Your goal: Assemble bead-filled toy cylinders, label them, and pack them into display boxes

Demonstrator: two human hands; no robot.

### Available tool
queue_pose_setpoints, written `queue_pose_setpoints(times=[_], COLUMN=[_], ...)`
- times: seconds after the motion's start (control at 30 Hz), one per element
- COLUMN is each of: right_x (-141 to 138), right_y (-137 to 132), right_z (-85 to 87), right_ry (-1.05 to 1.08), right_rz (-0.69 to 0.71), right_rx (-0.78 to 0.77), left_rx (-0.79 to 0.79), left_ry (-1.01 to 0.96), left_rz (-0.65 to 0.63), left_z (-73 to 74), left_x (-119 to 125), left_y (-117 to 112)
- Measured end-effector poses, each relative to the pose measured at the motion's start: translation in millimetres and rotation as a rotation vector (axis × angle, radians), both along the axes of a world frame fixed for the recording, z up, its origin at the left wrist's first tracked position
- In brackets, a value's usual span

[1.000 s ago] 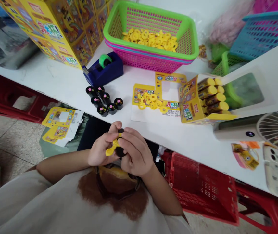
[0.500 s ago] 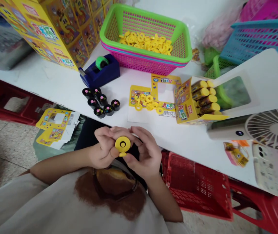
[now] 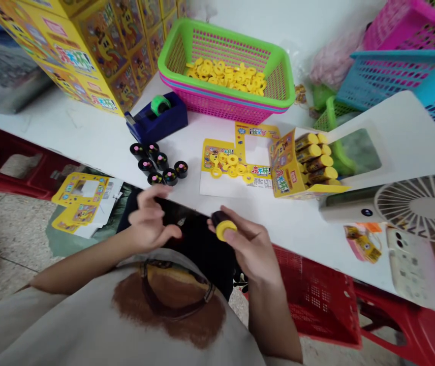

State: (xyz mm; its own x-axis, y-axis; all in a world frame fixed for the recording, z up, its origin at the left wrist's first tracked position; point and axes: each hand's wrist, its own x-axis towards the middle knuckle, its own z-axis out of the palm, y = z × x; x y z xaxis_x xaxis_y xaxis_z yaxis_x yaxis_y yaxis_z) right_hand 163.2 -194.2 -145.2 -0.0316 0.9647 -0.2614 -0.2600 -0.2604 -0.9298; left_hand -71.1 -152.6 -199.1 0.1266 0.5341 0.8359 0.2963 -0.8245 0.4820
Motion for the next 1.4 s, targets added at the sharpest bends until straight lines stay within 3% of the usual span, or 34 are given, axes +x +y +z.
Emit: queue_pose_setpoints(times=[0.07,0.13,0.2,0.3,0.37,0.43,0.53,0.63,0.73,0.87,0.97,1.07,1.13,1.2,1.3,1.4], right_x=[18.2,28.2,27.3,10.3,-2.3,-7.1,7.8,38.9,65.9,83.7,83.4,62.3,36.0,6.4,-25.8,-33.3], right_y=[3.2,6.7,8.8,6.6,2.9,0.0,1.1,6.5,11.3,16.3,20.0,26.3,36.4,53.2,85.4,109.0], right_z=[-2.1,-6.4,-11.3,-17.5,-20.8,-23.4,-26.0,-29.0,-35.3,-46.4,-46.8,-36.0,-28.4,-26.3,-35.3,-47.3], right_ry=[-0.078,-0.127,-0.151,-0.122,-0.071,-0.049,-0.153,-0.469,-0.842,-1.174,-1.255,-1.357,-1.406,-1.432,-1.465,-1.44], right_rz=[-0.059,-0.074,-0.084,-0.148,-0.168,-0.18,-0.28,-0.387,-0.374,-0.377,-0.409,-0.514,-0.461,-0.25,-0.005,0.045], right_rx=[0.004,-0.008,-0.023,0.015,0.082,0.148,0.201,0.22,0.176,0.256,0.364,0.516,0.68,0.782,0.739,0.697], left_rx=[0.03,0.009,-0.081,-0.251,-0.284,-0.239,-0.08,0.08,-0.017,-0.306,-0.41,-0.508,-0.558,-0.56,-0.417,-0.257], left_ry=[-0.069,-0.028,0.108,0.266,0.266,0.246,0.191,-0.01,-0.111,-0.023,0.062,0.121,0.136,0.144,0.15,0.106], left_rz=[0.181,0.253,0.105,-0.256,-0.347,-0.34,-0.162,0.237,0.536,0.611,0.671,0.715,0.732,0.737,0.696,0.451], left_z=[-3.3,-1.7,4.6,16.7,23.1,26.0,19.9,-0.2,-25.8,-47.9,-49.1,-43.8,-41.6,-41.6,-41.3,-33.8], left_x=[-10.5,-16.0,-12.7,7.4,22.4,30.6,24.2,2.2,-21.2,-35.6,-32.3,-24.5,-20.7,-19.6,-24.0,-31.7], left_y=[1.5,-0.6,-4.4,-8.0,-7.7,-6.3,-3.5,0.7,5.5,8.7,9.4,11.6,14.0,15.6,13.8,5.7])
